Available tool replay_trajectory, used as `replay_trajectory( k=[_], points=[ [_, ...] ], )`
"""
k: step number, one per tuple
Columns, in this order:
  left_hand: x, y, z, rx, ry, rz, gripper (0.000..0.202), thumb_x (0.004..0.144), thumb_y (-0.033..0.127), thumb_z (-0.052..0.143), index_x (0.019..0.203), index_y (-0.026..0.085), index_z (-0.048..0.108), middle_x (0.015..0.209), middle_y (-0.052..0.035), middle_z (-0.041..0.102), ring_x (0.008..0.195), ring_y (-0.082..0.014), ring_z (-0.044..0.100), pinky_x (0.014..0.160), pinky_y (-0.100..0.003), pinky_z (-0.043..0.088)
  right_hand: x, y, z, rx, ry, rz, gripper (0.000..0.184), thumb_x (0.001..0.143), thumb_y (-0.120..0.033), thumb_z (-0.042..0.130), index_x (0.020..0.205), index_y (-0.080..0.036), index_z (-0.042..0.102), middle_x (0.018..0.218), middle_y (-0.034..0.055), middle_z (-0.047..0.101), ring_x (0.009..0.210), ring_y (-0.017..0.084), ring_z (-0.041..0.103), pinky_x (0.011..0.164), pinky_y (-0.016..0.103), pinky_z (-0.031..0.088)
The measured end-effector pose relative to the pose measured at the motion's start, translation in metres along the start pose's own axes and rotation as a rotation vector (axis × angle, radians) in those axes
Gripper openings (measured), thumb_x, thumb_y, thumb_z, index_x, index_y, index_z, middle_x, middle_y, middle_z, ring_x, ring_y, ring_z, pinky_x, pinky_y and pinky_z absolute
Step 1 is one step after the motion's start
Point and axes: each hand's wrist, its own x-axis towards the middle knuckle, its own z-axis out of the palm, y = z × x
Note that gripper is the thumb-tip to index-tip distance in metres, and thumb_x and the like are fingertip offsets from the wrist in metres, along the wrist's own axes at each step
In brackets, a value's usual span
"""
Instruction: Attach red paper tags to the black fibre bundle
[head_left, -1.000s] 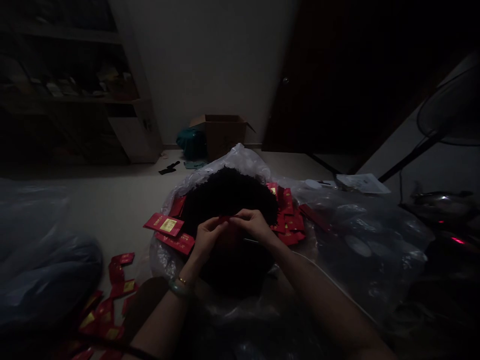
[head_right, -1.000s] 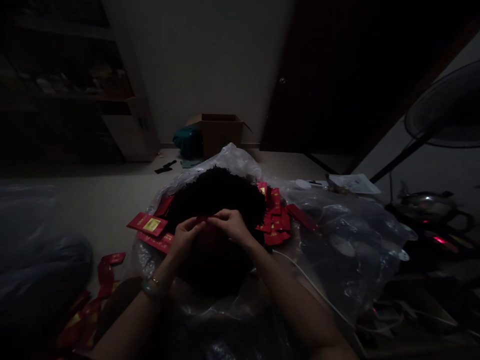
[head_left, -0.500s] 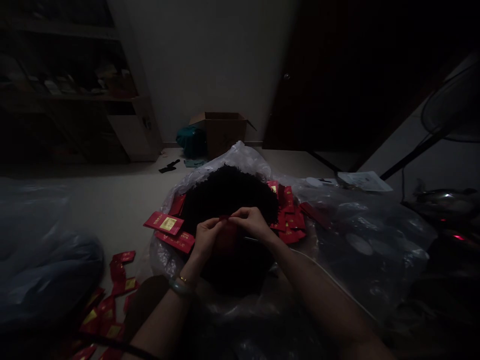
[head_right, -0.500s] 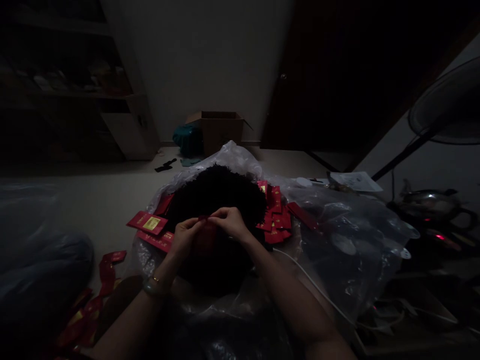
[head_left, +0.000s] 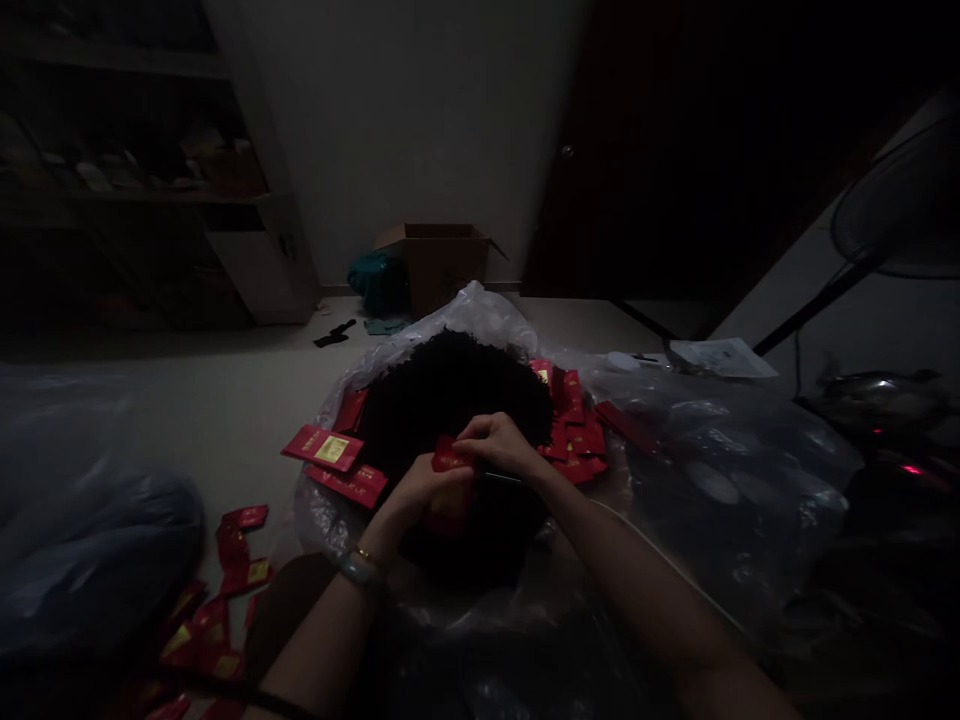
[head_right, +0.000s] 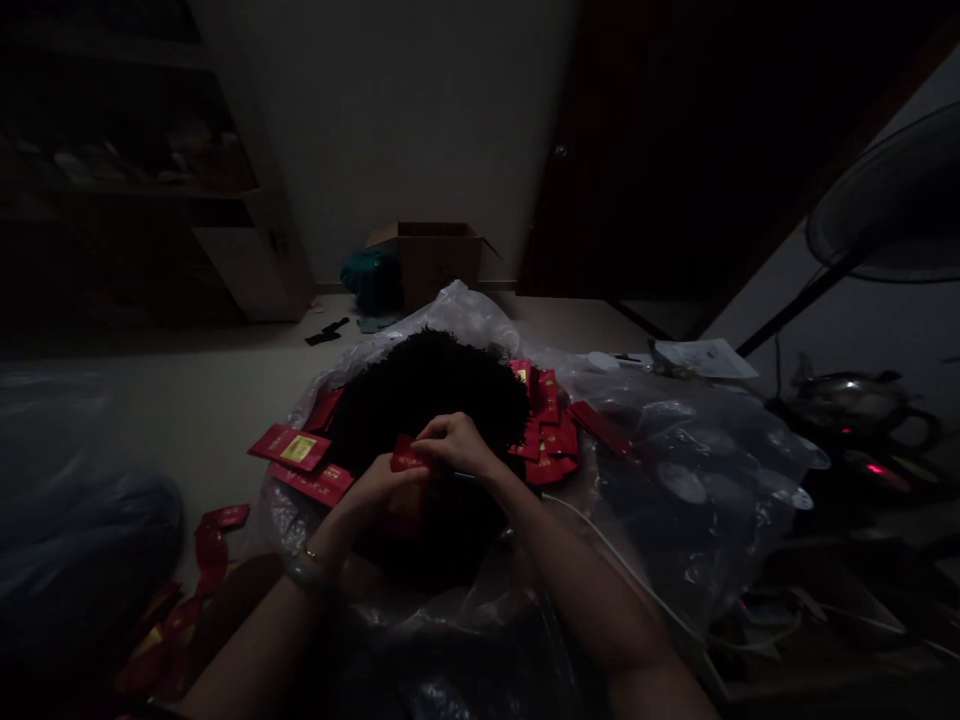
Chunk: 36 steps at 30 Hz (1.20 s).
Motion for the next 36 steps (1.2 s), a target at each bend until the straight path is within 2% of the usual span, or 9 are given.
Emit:
replay_trajectory(
  k=[3, 6, 8, 12, 14, 19, 24, 30, 36],
  points=[
    [0.003, -0.005, 0.001, -0.041, 0.018, -0.047, 0.044, 0.052, 0.036, 0.083, 0.084, 0.009, 0.069, 0.071, -0.0066, 0.071, 0.061, -0.0181, 0.065, 0.06, -0.027, 0.05, 0.003, 0.007, -0.001, 0.008, -0.017, 0.024, 0.021, 0.065, -0.033, 0.07, 0.071, -0.014, 0.072, 0.069, 0.0034, 0.069, 0.064, 0.016, 0.061, 0.06, 0.026, 0.046],
    [0.004, -0.004, 0.002, -0.076, 0.052, -0.054, 0.046, 0.051, 0.036, 0.084, 0.085, 0.009, 0.069, 0.075, -0.0081, 0.072, 0.06, -0.0184, 0.066, 0.06, -0.028, 0.051, 0.002, 0.023, -0.013, -0.066, -0.016, 0.037, 0.031, 0.078, -0.038, 0.059, 0.094, -0.014, 0.07, 0.084, 0.0059, 0.071, 0.074, 0.018, 0.064, 0.067, 0.029, 0.048],
    [0.003, -0.002, 0.003, -0.09, 0.072, -0.048, 0.048, 0.05, 0.037, 0.084, 0.086, 0.01, 0.069, 0.078, -0.0097, 0.073, 0.061, -0.0192, 0.067, 0.059, -0.028, 0.051, -0.003, 0.038, -0.023, -0.272, -0.009, 0.023, 0.033, 0.08, -0.034, 0.057, 0.107, -0.015, 0.065, 0.1, 0.0089, 0.069, 0.088, 0.02, 0.063, 0.077, 0.032, 0.048],
    [0.003, 0.001, 0.005, -0.096, 0.116, -0.016, 0.051, 0.048, 0.038, 0.084, 0.087, 0.009, 0.069, 0.081, -0.0118, 0.073, 0.063, -0.0203, 0.067, 0.058, -0.028, 0.051, -0.026, 0.069, -0.03, -0.912, -0.111, 0.167, 0.062, 0.059, -0.025, 0.079, 0.116, -0.014, 0.057, 0.114, 0.0178, 0.06, 0.102, 0.03, 0.058, 0.083, 0.04, 0.045],
    [0.002, 0.002, 0.007, -0.102, 0.121, -0.004, 0.052, 0.046, 0.039, 0.085, 0.086, 0.009, 0.07, 0.082, -0.0121, 0.073, 0.063, -0.0202, 0.067, 0.059, -0.027, 0.051, -0.034, 0.079, -0.028, -1.011, -0.132, 0.168, 0.06, 0.063, -0.023, 0.077, 0.118, -0.016, 0.054, 0.116, 0.017, 0.059, 0.102, 0.029, 0.059, 0.083, 0.038, 0.045],
    [0.001, 0.003, 0.007, -0.09, 0.119, 0.009, 0.054, 0.043, 0.04, 0.086, 0.085, 0.009, 0.071, 0.079, -0.0109, 0.073, 0.062, -0.0188, 0.066, 0.059, -0.026, 0.049, -0.031, 0.075, -0.042, -0.878, -0.106, 0.157, 0.046, 0.07, -0.022, 0.069, 0.114, -0.013, 0.059, 0.111, 0.0151, 0.062, 0.1, 0.026, 0.061, 0.085, 0.035, 0.045],
    [0.004, -0.002, 0.005, -0.024, 0.072, 0.041, 0.048, 0.05, 0.038, 0.083, 0.086, 0.009, 0.071, 0.075, -0.0082, 0.072, 0.062, -0.0172, 0.064, 0.061, -0.026, 0.049, -0.024, 0.036, -0.065, -0.341, -0.052, 0.08, 0.052, 0.073, -0.032, 0.067, 0.121, -0.015, 0.057, 0.118, 0.0102, 0.063, 0.103, 0.025, 0.061, 0.086, 0.036, 0.048],
    [0.003, -0.006, 0.007, 0.088, 0.018, 0.075, 0.042, 0.053, 0.04, 0.082, 0.076, 0.008, 0.069, 0.06, -0.0028, 0.064, 0.052, -0.012, 0.055, 0.052, -0.023, 0.042, -0.023, -0.016, -0.039, -0.264, -0.296, -0.131, 0.05, 0.068, -0.037, 0.072, 0.113, -0.018, 0.064, 0.108, 0.0055, 0.068, 0.099, 0.025, 0.063, 0.086, 0.036, 0.048],
    [0.001, -0.006, 0.013, 0.062, 0.049, 0.046, 0.037, 0.051, 0.039, 0.081, 0.063, 0.01, 0.061, 0.047, 0.003, 0.051, 0.042, -0.0069, 0.043, 0.041, -0.02, 0.032, -0.019, -0.023, -0.02, -0.293, -0.239, -0.121, 0.033, 0.071, -0.028, 0.069, 0.103, -0.017, 0.07, 0.096, 0.0053, 0.072, 0.086, 0.023, 0.066, 0.075, 0.03, 0.049]
  ],
)
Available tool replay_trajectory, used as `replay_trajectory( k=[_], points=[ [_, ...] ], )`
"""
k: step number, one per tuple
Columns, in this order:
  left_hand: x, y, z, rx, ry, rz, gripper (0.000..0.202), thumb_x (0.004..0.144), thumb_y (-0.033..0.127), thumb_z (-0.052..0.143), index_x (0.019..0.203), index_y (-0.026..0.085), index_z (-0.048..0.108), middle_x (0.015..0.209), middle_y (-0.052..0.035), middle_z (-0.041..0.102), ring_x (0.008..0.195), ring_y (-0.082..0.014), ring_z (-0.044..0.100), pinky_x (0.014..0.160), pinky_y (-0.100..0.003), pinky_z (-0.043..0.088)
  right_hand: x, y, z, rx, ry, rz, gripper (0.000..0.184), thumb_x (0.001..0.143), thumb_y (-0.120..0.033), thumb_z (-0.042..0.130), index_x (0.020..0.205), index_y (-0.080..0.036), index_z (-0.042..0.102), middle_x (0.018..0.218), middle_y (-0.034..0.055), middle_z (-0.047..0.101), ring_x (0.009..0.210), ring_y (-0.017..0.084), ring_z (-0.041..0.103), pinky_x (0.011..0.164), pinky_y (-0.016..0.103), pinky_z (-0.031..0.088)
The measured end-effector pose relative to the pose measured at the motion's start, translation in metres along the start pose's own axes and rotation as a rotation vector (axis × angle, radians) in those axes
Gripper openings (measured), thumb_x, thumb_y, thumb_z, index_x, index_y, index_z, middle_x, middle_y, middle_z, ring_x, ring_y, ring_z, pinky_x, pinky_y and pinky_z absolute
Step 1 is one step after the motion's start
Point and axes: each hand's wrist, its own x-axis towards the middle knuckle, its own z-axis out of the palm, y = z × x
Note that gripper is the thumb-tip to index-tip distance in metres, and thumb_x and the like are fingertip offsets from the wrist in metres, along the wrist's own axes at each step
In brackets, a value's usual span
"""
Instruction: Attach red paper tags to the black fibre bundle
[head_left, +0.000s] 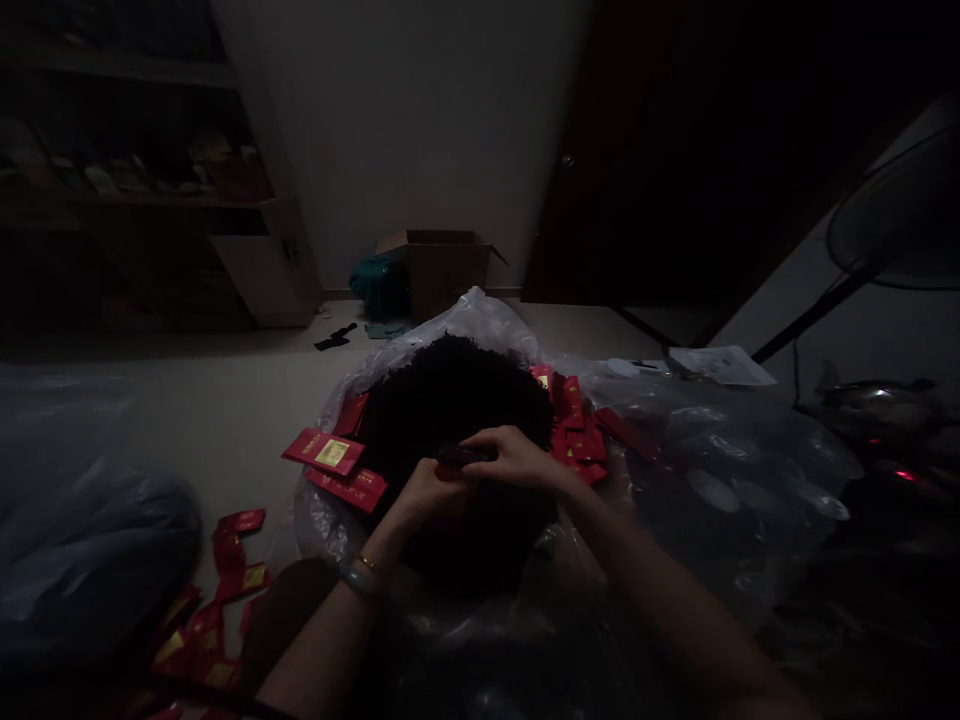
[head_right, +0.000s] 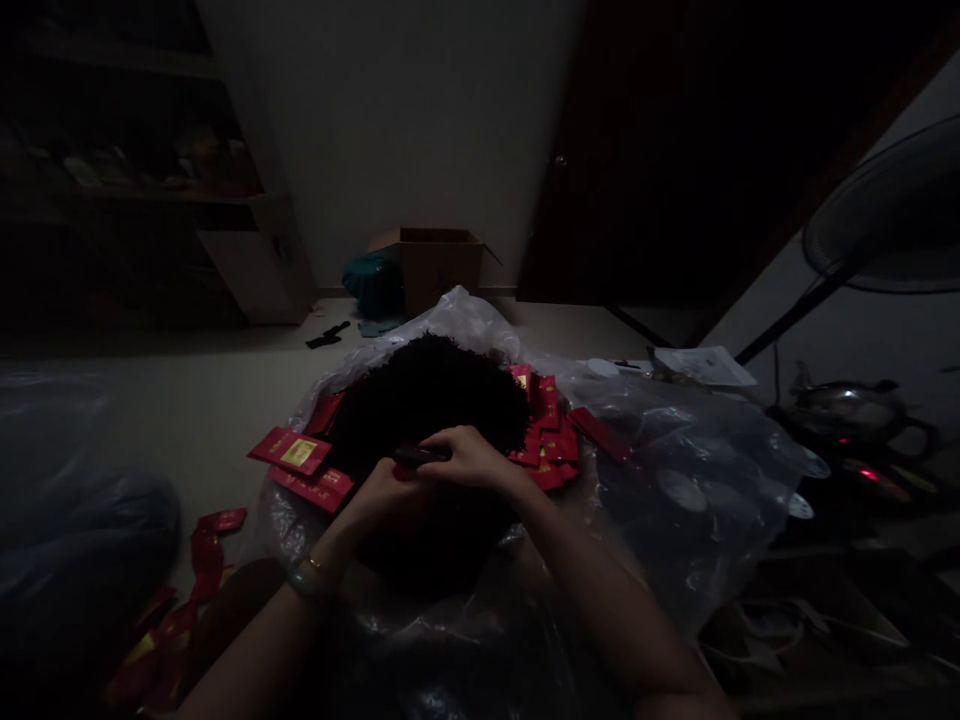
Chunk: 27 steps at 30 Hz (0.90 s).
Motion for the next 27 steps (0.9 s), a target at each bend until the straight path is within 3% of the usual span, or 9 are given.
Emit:
replay_trajectory(
  k=[8, 19, 27],
  points=[
    [0.003, 0.002, 0.003, -0.009, -0.01, 0.072, 0.033, 0.048, 0.032, 0.081, 0.068, 0.01, 0.066, 0.058, 0.0007, 0.06, 0.054, -0.012, 0.053, 0.053, -0.023, 0.042, -0.002, 0.005, 0.004, -0.021, 0.093, 0.047, 0.026, 0.071, -0.024, 0.068, 0.095, -0.017, 0.072, 0.09, 0.005, 0.072, 0.084, 0.022, 0.065, 0.072, 0.029, 0.048],
    [0.002, 0.001, -0.002, 0.171, -0.094, 0.113, 0.024, 0.049, 0.017, 0.075, 0.069, 0.011, 0.064, 0.063, 0.0018, 0.06, 0.056, -0.0097, 0.051, 0.054, -0.021, 0.041, -0.001, 0.015, 0.004, -0.099, 0.1, 0.017, 0.025, 0.075, -0.023, 0.065, 0.098, -0.016, 0.072, 0.088, 0.0055, 0.07, 0.08, 0.018, 0.063, 0.069, 0.026, 0.046],
    [0.007, -0.012, -0.01, 0.191, -0.194, 0.045, 0.023, 0.048, 0.016, 0.075, 0.063, 0.011, 0.058, 0.055, 0.0039, 0.054, 0.049, -0.0067, 0.045, 0.049, -0.02, 0.035, -0.003, 0.015, -0.007, 0.0, 0.046, 0.062, 0.029, 0.074, -0.027, 0.065, 0.099, -0.016, 0.072, 0.091, 0.0051, 0.071, 0.083, 0.021, 0.064, 0.073, 0.028, 0.047]
  ],
)
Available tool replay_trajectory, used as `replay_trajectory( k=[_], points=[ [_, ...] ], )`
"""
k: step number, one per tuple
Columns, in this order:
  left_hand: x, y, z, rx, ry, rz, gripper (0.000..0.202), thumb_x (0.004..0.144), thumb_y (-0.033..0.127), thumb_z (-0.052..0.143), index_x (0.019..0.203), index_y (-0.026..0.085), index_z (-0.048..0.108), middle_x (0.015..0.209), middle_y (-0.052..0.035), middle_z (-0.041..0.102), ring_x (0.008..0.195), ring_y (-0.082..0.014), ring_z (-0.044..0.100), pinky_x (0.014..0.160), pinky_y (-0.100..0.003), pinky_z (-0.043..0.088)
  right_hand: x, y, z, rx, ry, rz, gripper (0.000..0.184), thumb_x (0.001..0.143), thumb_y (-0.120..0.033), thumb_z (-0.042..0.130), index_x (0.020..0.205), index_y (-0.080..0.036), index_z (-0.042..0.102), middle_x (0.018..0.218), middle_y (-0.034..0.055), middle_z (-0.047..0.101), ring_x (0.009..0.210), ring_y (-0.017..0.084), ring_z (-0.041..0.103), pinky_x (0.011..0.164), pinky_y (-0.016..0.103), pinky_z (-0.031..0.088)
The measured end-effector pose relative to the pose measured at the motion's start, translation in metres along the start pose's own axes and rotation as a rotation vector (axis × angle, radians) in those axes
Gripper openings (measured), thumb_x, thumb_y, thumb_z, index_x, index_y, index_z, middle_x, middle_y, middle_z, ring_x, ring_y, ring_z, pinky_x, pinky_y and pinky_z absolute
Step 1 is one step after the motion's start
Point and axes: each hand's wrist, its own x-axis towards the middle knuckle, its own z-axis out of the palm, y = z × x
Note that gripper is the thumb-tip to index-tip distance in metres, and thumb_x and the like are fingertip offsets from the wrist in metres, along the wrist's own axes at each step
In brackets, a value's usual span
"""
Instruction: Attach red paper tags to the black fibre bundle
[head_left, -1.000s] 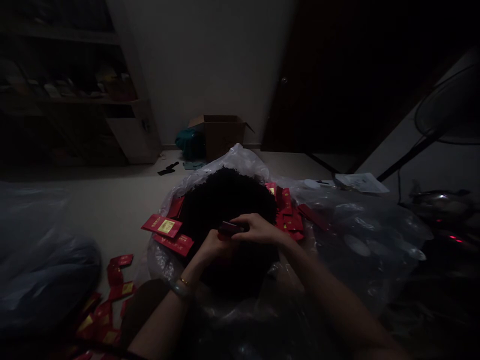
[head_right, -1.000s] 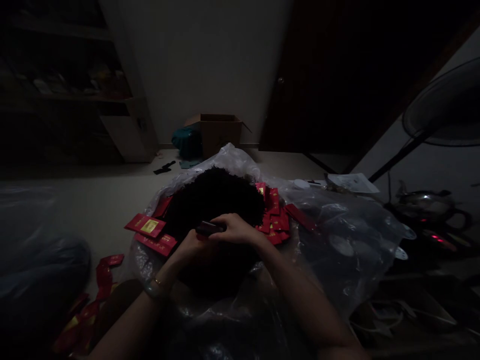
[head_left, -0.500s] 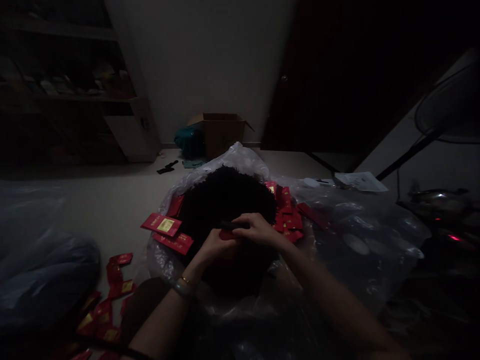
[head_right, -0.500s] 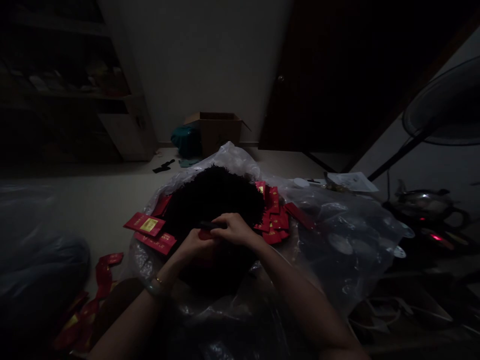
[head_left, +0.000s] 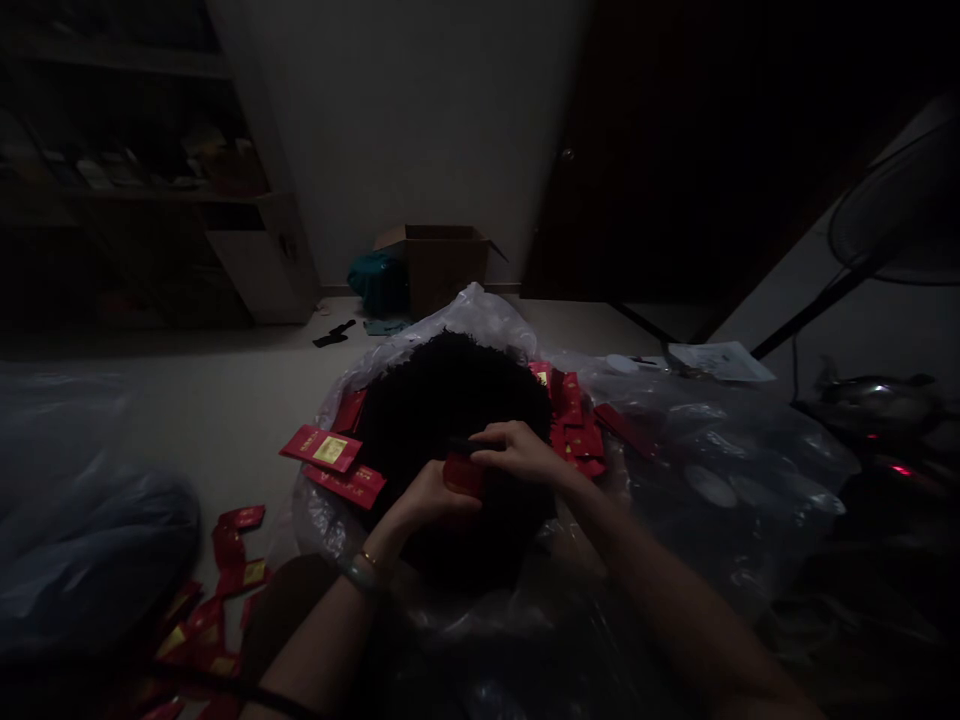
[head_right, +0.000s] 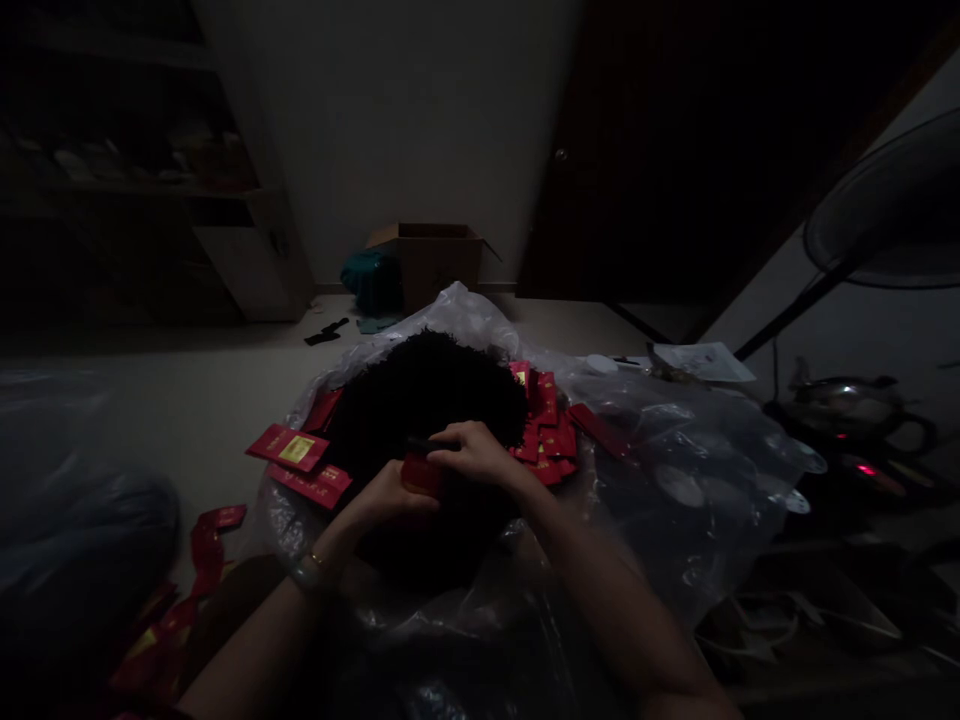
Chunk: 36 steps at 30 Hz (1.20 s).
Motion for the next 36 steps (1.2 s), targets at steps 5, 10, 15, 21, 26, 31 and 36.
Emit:
replay_trajectory(
  k=[5, 10, 15, 21, 26, 31, 36],
  points=[
    [-0.001, 0.002, -0.003, -0.029, 0.005, -0.004, 0.024, 0.05, 0.017, 0.075, 0.07, 0.01, 0.063, 0.06, 0.0012, 0.059, 0.052, -0.0092, 0.051, 0.052, -0.022, 0.04, -0.004, -0.006, -0.01, 0.172, -0.064, 0.131, 0.043, 0.073, -0.038, 0.066, 0.109, -0.015, 0.066, 0.101, 0.0058, 0.07, 0.088, 0.022, 0.064, 0.075, 0.031, 0.049],
    [-0.002, 0.005, -0.002, -0.023, 0.02, 0.007, 0.024, 0.05, 0.018, 0.075, 0.07, 0.01, 0.064, 0.06, 0.0007, 0.059, 0.052, -0.0096, 0.052, 0.051, -0.022, 0.041, -0.001, -0.005, -0.01, 0.199, -0.017, 0.144, 0.043, 0.071, -0.037, 0.068, 0.108, -0.015, 0.067, 0.1, 0.0058, 0.071, 0.088, 0.023, 0.065, 0.075, 0.032, 0.05],
    [-0.005, 0.009, 0.002, -0.015, 0.008, -0.018, 0.022, 0.05, 0.015, 0.074, 0.067, 0.011, 0.06, 0.058, 0.0022, 0.057, 0.05, -0.0083, 0.05, 0.049, -0.02, 0.039, 0.008, -0.002, 0.001, 0.115, 0.0, 0.049, 0.036, 0.07, -0.032, 0.068, 0.101, -0.014, 0.07, 0.097, 0.0068, 0.072, 0.09, 0.025, 0.065, 0.078, 0.033, 0.05],
    [-0.008, 0.014, 0.004, -0.004, 0.019, -0.035, 0.024, 0.053, 0.023, 0.077, 0.067, 0.011, 0.062, 0.058, 0.0016, 0.059, 0.05, -0.0095, 0.052, 0.049, -0.021, 0.039, 0.006, -0.002, 0.006, -0.006, 0.087, 0.041, 0.031, 0.07, -0.027, 0.068, 0.099, -0.016, 0.072, 0.094, 0.006, 0.072, 0.085, 0.024, 0.065, 0.074, 0.032, 0.049],
    [-0.006, 0.02, 0.002, -0.077, 0.131, 0.027, 0.036, 0.056, 0.034, 0.078, 0.083, 0.012, 0.069, 0.073, -0.0025, 0.069, 0.066, -0.0159, 0.061, 0.062, -0.025, 0.045, 0.005, 0.003, 0.011, -0.035, 0.088, -0.002, 0.029, 0.071, -0.024, 0.066, 0.098, -0.017, 0.072, 0.091, 0.005, 0.072, 0.082, 0.021, 0.064, 0.073, 0.029, 0.047],
    [-0.007, 0.022, -0.002, -0.108, 0.203, 0.022, 0.041, 0.057, 0.043, 0.076, 0.083, 0.012, 0.071, 0.075, -0.0042, 0.071, 0.068, -0.0188, 0.063, 0.064, -0.026, 0.046, 0.006, 0.007, 0.014, 0.003, 0.09, 0.015, 0.029, 0.071, -0.024, 0.065, 0.098, -0.016, 0.072, 0.09, 0.0051, 0.071, 0.082, 0.02, 0.063, 0.071, 0.027, 0.047],
    [-0.006, 0.021, -0.002, -0.075, 0.216, 0.044, 0.036, 0.058, 0.041, 0.075, 0.078, 0.011, 0.071, 0.072, -0.0044, 0.071, 0.067, -0.0184, 0.063, 0.061, -0.025, 0.045, 0.002, 0.006, 0.012, 0.156, -0.036, 0.12, 0.037, 0.072, -0.031, 0.065, 0.104, -0.015, 0.069, 0.09, 0.0046, 0.071, 0.078, 0.019, 0.064, 0.064, 0.026, 0.047]
  ],
)
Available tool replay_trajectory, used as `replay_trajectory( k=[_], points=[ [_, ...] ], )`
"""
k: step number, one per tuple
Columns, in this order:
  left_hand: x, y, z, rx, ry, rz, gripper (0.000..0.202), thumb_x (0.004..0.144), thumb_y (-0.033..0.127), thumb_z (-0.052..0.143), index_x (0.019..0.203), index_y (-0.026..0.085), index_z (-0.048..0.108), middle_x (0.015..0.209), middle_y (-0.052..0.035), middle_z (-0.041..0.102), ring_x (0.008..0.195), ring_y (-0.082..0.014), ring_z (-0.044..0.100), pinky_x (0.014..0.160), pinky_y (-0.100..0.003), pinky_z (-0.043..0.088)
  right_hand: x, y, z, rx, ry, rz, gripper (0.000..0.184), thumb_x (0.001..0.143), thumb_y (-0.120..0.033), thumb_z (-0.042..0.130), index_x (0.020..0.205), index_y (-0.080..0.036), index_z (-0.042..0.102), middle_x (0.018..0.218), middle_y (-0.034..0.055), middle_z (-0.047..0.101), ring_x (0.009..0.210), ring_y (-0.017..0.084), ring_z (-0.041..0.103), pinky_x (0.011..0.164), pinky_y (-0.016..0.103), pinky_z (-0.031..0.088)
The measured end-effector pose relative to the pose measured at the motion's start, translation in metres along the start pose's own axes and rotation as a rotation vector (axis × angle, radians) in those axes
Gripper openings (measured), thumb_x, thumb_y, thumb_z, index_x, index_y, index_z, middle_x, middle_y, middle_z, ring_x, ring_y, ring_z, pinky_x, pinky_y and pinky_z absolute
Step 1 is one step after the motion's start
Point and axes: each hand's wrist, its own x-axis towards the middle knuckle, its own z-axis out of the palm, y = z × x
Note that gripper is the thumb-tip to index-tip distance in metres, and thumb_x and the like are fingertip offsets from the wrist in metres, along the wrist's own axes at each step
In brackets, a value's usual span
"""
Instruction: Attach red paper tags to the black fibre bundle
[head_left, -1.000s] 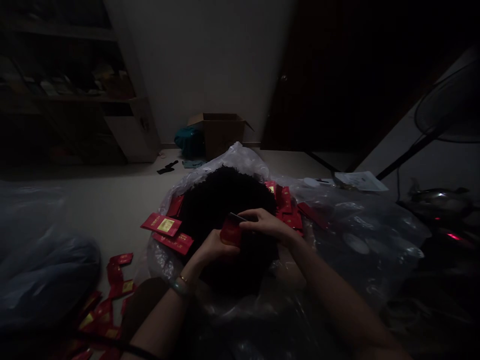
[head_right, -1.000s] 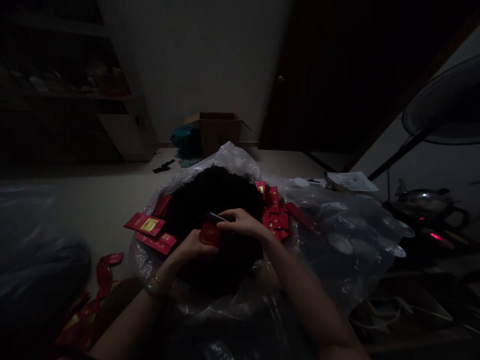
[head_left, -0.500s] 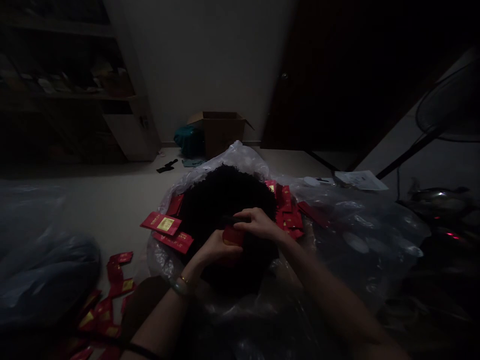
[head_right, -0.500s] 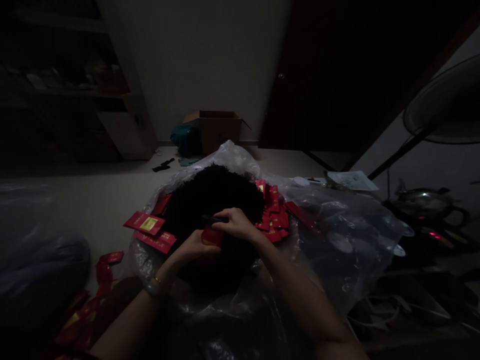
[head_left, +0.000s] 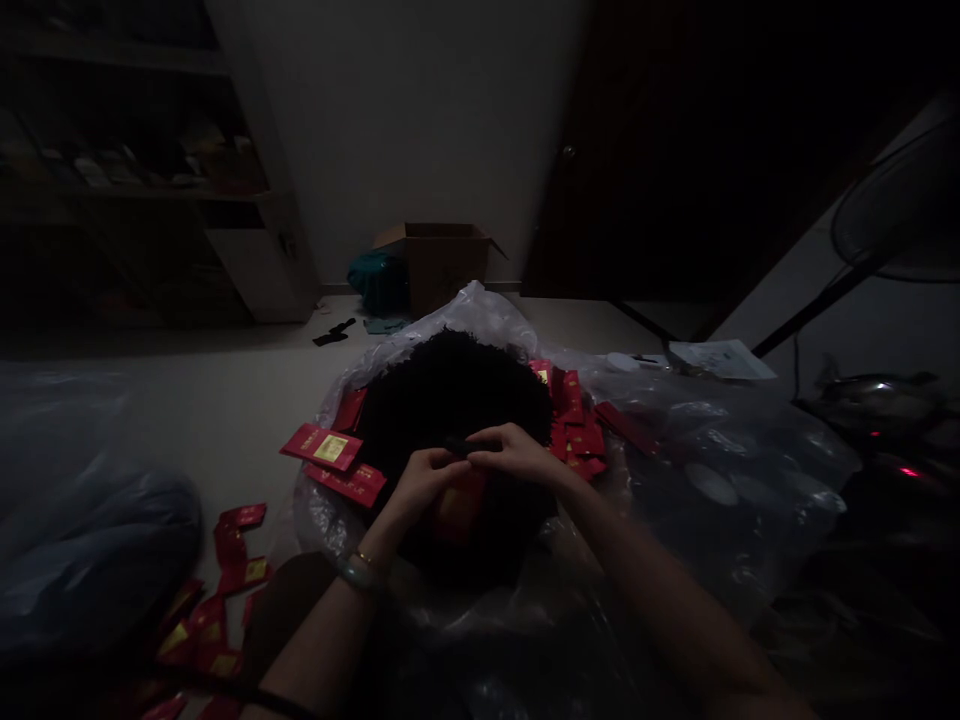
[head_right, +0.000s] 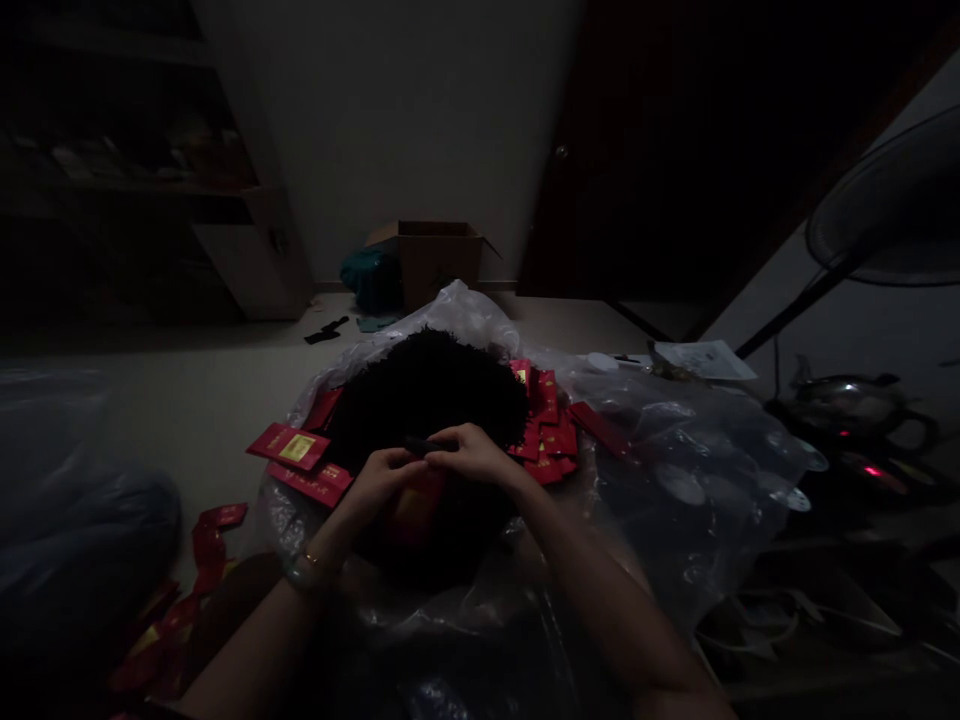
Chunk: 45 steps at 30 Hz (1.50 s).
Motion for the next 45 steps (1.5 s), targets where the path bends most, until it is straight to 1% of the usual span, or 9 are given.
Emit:
replay_trajectory(
  k=[5, 12, 15, 19, 23, 35, 39, 42, 45],
  points=[
    [0.003, -0.005, 0.0, -0.055, 0.096, 0.036, 0.032, 0.055, 0.033, 0.077, 0.077, 0.013, 0.069, 0.075, -0.0036, 0.071, 0.068, -0.0172, 0.063, 0.065, -0.026, 0.047, -0.008, 0.019, -0.009, 0.059, 0.079, 0.047, 0.046, 0.076, -0.039, 0.062, 0.114, -0.014, 0.062, 0.105, 0.0078, 0.068, 0.081, 0.02, 0.064, 0.063, 0.028, 0.049],
    [0.006, -0.005, -0.001, -0.065, 0.23, 0.064, 0.029, 0.057, 0.037, 0.075, 0.074, 0.014, 0.07, 0.07, -0.0029, 0.071, 0.065, -0.0163, 0.063, 0.062, -0.025, 0.048, -0.022, 0.074, -0.019, -0.435, 0.096, 0.202, 0.039, 0.067, -0.021, 0.069, 0.105, -0.013, 0.065, 0.105, 0.0141, 0.068, 0.095, 0.029, 0.063, 0.083, 0.039, 0.047],
    [0.005, -0.005, 0.001, -0.096, 0.246, 0.083, 0.029, 0.055, 0.039, 0.075, 0.069, 0.014, 0.07, 0.066, -0.0022, 0.07, 0.063, -0.0159, 0.062, 0.062, -0.025, 0.047, -0.018, 0.067, -0.012, -0.38, 0.206, 0.105, 0.034, 0.072, -0.024, 0.066, 0.106, -0.015, 0.065, 0.11, 0.0138, 0.066, 0.102, 0.027, 0.06, 0.089, 0.04, 0.044],
    [0.005, -0.005, 0.004, -0.109, 0.265, 0.116, 0.028, 0.056, 0.039, 0.074, 0.068, 0.014, 0.071, 0.065, -0.0018, 0.069, 0.063, -0.0157, 0.061, 0.062, -0.025, 0.047, -0.003, 0.035, 0.008, -0.031, 0.286, -0.075, 0.033, 0.079, -0.036, 0.058, 0.106, -0.018, 0.064, 0.101, 0.0071, 0.07, 0.092, 0.02, 0.064, 0.083, 0.033, 0.048],
    [0.005, -0.007, 0.004, -0.103, 0.265, 0.122, 0.029, 0.059, 0.041, 0.072, 0.068, 0.014, 0.07, 0.063, -0.0011, 0.068, 0.06, -0.0145, 0.059, 0.058, -0.023, 0.044, 0.007, 0.018, 0.026, 0.032, 0.296, -0.039, 0.018, 0.071, -0.033, 0.065, 0.075, -0.016, 0.07, 0.075, 0.0045, 0.071, 0.072, 0.019, 0.065, 0.068, 0.029, 0.049],
    [0.005, -0.006, -0.001, 0.07, 0.292, 0.256, 0.023, 0.067, 0.038, 0.065, 0.071, 0.017, 0.073, 0.072, -0.0031, 0.066, 0.072, -0.0174, 0.059, 0.067, -0.026, 0.043, 0.001, 0.024, 0.015, 0.095, 0.209, -0.039, 0.031, 0.073, -0.039, 0.06, 0.089, -0.016, 0.071, 0.079, 0.0042, 0.072, 0.066, 0.017, 0.062, 0.062, 0.029, 0.049],
    [0.005, -0.007, -0.001, 0.088, 0.308, 0.28, 0.023, 0.07, 0.037, 0.062, 0.064, 0.017, 0.071, 0.067, -0.0014, 0.061, 0.067, -0.0145, 0.055, 0.061, -0.024, 0.041, 0.0, 0.026, 0.017, 0.12, 0.244, -0.002, 0.025, 0.067, -0.038, 0.065, 0.075, -0.014, 0.07, 0.071, 0.0036, 0.07, 0.064, 0.017, 0.061, 0.062, 0.028, 0.048],
    [0.007, -0.009, 0.001, 0.089, 0.297, 0.281, 0.023, 0.074, 0.035, 0.059, 0.076, 0.016, 0.071, 0.075, -0.0028, 0.064, 0.072, -0.015, 0.056, 0.067, -0.025, 0.043, 0.002, 0.028, 0.02, 0.124, 0.284, -0.008, 0.023, 0.068, -0.038, 0.064, 0.07, -0.015, 0.068, 0.064, 0.0023, 0.067, 0.06, 0.016, 0.059, 0.059, 0.027, 0.046],
    [0.007, -0.01, 0.004, 0.113, 0.442, 0.318, 0.029, 0.069, 0.034, 0.066, 0.092, 0.017, 0.067, 0.082, -0.0033, 0.064, 0.076, -0.0156, 0.058, 0.071, -0.026, 0.045, 0.003, 0.028, 0.021, 0.154, 0.354, 0.007, 0.024, 0.068, -0.039, 0.063, 0.072, -0.016, 0.068, 0.064, 0.0022, 0.066, 0.059, 0.016, 0.059, 0.057, 0.028, 0.047]
  ],
)
